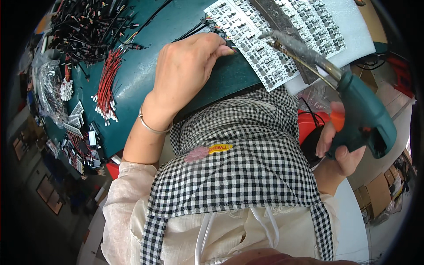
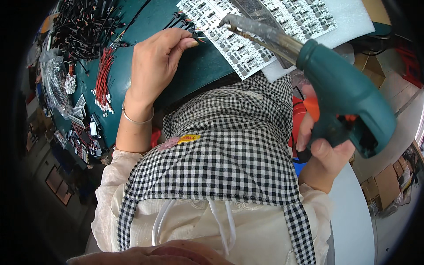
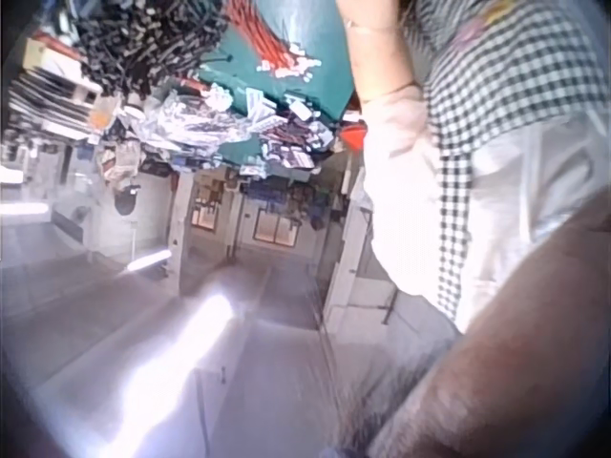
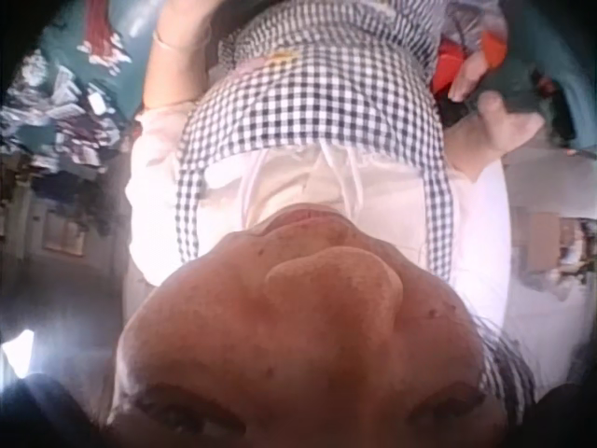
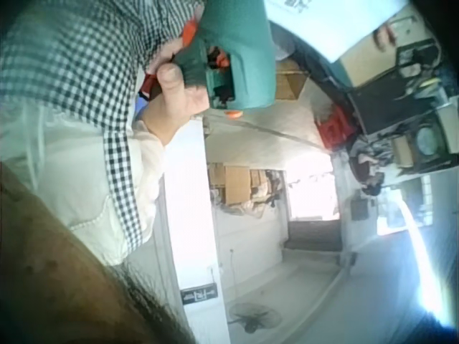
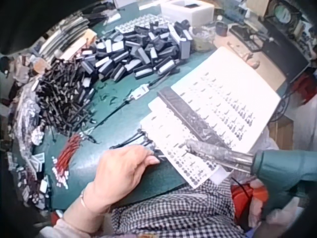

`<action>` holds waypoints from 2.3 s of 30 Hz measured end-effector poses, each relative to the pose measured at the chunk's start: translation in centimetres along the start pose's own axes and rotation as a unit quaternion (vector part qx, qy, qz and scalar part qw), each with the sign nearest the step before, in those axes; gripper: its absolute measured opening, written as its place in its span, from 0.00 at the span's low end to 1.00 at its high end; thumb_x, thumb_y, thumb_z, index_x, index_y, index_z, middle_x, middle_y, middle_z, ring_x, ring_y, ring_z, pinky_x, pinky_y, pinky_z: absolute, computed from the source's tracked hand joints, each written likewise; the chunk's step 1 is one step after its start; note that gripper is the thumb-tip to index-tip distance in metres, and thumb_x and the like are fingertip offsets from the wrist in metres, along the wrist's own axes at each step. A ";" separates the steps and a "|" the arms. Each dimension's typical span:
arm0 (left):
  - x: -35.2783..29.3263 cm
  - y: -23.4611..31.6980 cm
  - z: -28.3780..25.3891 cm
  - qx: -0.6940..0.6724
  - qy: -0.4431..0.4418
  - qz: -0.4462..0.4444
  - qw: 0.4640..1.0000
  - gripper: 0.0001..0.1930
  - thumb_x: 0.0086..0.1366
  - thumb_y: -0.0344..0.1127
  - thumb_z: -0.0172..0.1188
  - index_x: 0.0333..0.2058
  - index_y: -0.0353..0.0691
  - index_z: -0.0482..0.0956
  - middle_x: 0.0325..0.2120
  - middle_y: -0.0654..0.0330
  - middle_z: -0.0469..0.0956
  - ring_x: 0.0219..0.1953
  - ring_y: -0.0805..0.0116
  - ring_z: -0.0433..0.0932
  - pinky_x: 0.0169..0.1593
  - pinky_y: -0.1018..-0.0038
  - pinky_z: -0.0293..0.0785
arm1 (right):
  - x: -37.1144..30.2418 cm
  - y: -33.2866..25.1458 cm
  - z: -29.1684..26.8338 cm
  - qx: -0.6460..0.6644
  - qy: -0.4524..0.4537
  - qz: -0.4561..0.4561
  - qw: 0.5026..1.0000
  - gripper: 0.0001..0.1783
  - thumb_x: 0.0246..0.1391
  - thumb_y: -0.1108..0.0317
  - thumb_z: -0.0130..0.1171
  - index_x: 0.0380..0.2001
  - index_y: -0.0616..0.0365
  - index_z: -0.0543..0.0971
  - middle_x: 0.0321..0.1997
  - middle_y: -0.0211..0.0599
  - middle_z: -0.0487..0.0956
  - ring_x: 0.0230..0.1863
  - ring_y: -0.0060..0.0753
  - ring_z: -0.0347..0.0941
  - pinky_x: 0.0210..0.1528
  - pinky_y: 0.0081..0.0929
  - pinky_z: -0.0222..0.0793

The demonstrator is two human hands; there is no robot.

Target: The person uses a soldering iron to attach wires to a circuit board. They repeatedly pick up wires, position them on the board, and apply heat to secure the connections. The person works methodically through a batch of wires, placing finished units on the table.

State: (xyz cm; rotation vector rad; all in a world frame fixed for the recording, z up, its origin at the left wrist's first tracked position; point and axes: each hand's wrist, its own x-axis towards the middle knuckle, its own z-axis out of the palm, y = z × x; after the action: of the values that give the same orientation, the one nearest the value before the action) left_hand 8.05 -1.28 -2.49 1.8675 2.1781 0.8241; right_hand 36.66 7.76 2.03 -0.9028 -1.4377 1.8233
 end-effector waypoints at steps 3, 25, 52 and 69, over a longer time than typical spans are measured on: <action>0.1 -0.4 0.3 -0.010 -0.006 -0.006 1.000 0.05 0.56 0.33 0.63 0.28 0.38 0.79 0.22 0.58 0.78 0.22 0.61 0.76 0.26 0.73 0.71 | -0.5 0.3 -0.4 -0.008 -0.002 0.012 1.000 0.47 0.43 0.55 0.69 0.52 0.84 0.58 0.25 0.48 0.71 0.12 0.24 0.63 0.11 0.19 0.62; 0.0 -0.5 0.5 -0.012 -0.014 -0.015 1.000 0.05 0.55 0.32 0.63 0.28 0.38 0.80 0.20 0.56 0.76 0.19 0.59 0.75 0.24 0.70 0.70 | 0.2 1.4 1.2 -0.037 -0.047 0.082 0.995 0.38 0.42 0.60 0.70 0.47 0.77 0.64 0.40 0.50 0.71 0.17 0.25 0.66 0.15 0.19 0.64; 0.1 -0.4 0.7 -0.004 -0.017 -0.009 1.000 0.05 0.55 0.33 0.63 0.27 0.39 0.80 0.18 0.57 0.75 0.18 0.61 0.74 0.23 0.70 0.69 | 1.1 0.7 2.2 -0.025 -0.005 0.044 0.999 0.35 0.41 0.68 0.67 0.49 0.75 0.63 0.23 0.42 0.71 0.15 0.25 0.65 0.15 0.17 0.61; -0.2 -0.4 0.7 0.045 -0.021 0.011 0.999 0.06 0.54 0.34 0.64 0.26 0.39 0.79 0.19 0.59 0.77 0.20 0.60 0.75 0.24 0.71 0.70 | 0.2 0.3 1.3 -0.064 0.010 0.023 0.998 0.42 0.41 0.60 0.70 0.50 0.81 0.61 0.15 0.37 0.68 0.11 0.23 0.62 0.12 0.17 0.60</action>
State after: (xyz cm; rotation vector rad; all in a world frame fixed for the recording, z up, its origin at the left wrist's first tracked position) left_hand 8.03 -1.32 -3.33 1.9351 2.2069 0.6960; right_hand 35.45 7.16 1.96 -1.0223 -1.5472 1.7663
